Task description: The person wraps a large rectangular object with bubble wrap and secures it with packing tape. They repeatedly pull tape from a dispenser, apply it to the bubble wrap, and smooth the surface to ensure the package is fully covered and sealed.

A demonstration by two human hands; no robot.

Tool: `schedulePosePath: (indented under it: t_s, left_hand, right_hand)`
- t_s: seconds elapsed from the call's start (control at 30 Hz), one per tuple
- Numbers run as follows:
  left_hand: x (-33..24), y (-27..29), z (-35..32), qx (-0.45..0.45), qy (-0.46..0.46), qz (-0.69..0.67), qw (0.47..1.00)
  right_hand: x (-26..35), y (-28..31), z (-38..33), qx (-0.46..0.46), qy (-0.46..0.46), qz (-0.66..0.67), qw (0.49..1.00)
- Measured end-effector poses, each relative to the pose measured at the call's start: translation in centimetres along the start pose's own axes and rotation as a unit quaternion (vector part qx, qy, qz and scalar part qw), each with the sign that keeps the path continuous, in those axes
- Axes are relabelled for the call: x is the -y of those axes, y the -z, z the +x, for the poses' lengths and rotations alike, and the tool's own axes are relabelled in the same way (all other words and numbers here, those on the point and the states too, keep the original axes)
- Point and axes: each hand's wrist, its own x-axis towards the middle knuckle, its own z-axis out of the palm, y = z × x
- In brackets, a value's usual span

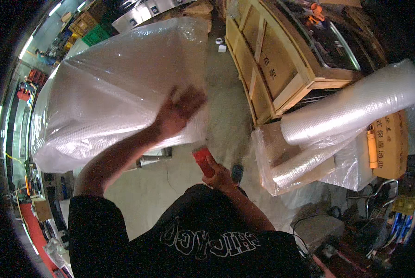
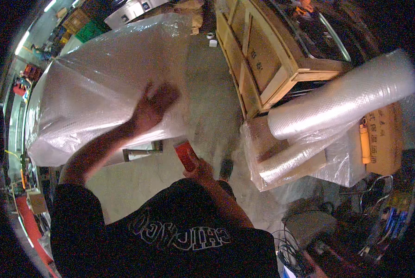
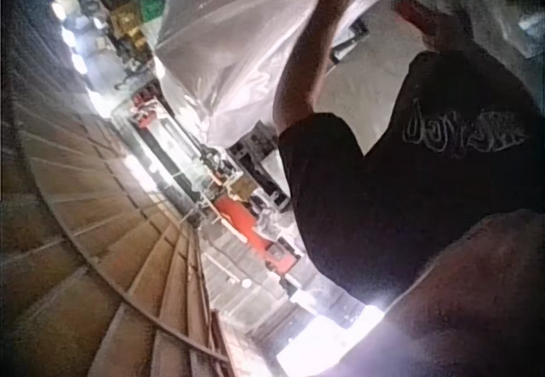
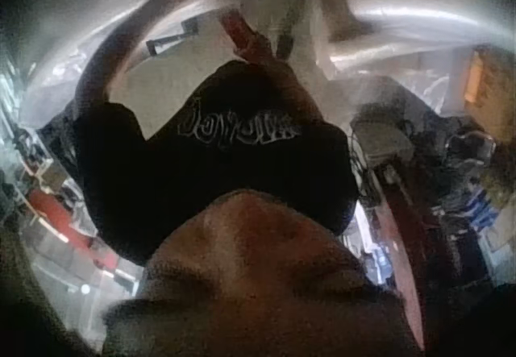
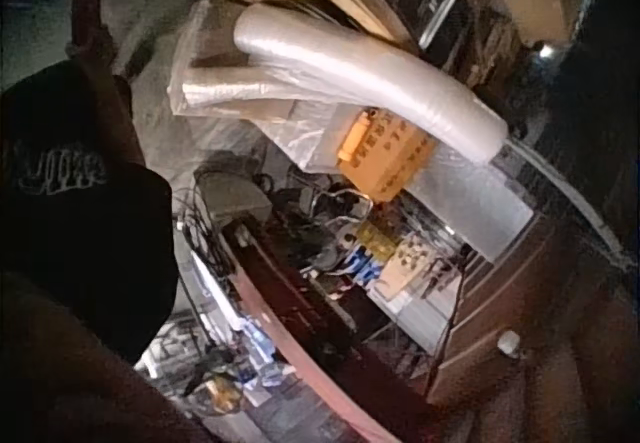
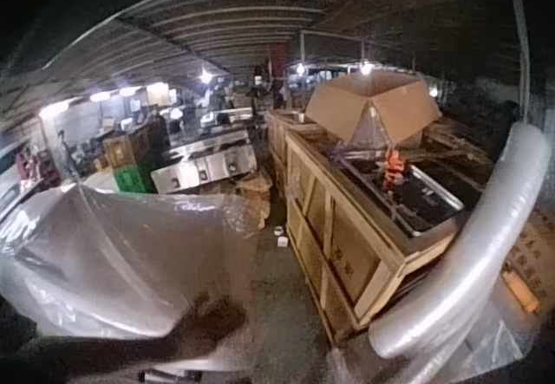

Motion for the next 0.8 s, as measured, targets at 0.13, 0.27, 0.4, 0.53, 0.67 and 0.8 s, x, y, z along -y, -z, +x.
schedulePosePath:
  t_s: [0.13, 0.27, 0.4, 0.53, 0.67, 0.8]
  left_hand:
    - [-5.5, -4.9, -6.1, 0.137, -0.138, -0.205, 0.959]
    - [-5.3, -9.6, -9.5, 0.143, 0.114, -0.745, 0.641]
    - [-5.4, -10.9, -8.7, 0.225, 0.21, -0.696, 0.648]
    - [-7.1, -9.7, -6.5, 0.339, 0.041, -0.424, 0.839]
    - [-9.9, -6.5, -4.6, 0.334, 0.025, -0.308, 0.89]
    - [-6.4, 4.7, 1.1, 0.031, 0.205, -0.653, 0.728]
  right_hand:
    - [1.3, 0.7, 0.7, 0.076, -0.052, 0.006, 0.996]
    - [5.8, 3.1, 2.8, 0.1, -0.056, -0.064, 0.991]
    - [6.5, 0.9, 5.5, 0.238, -0.043, -0.219, 0.945]
    - [3.8, 2.9, 3.4, 0.217, -0.006, -0.229, 0.949]
    - [6.4, 12.6, 1.9, -0.019, 0.007, -0.093, 0.995]
    - [1.2, 17.3, 4.3, -0.104, 0.03, -0.064, 0.992]
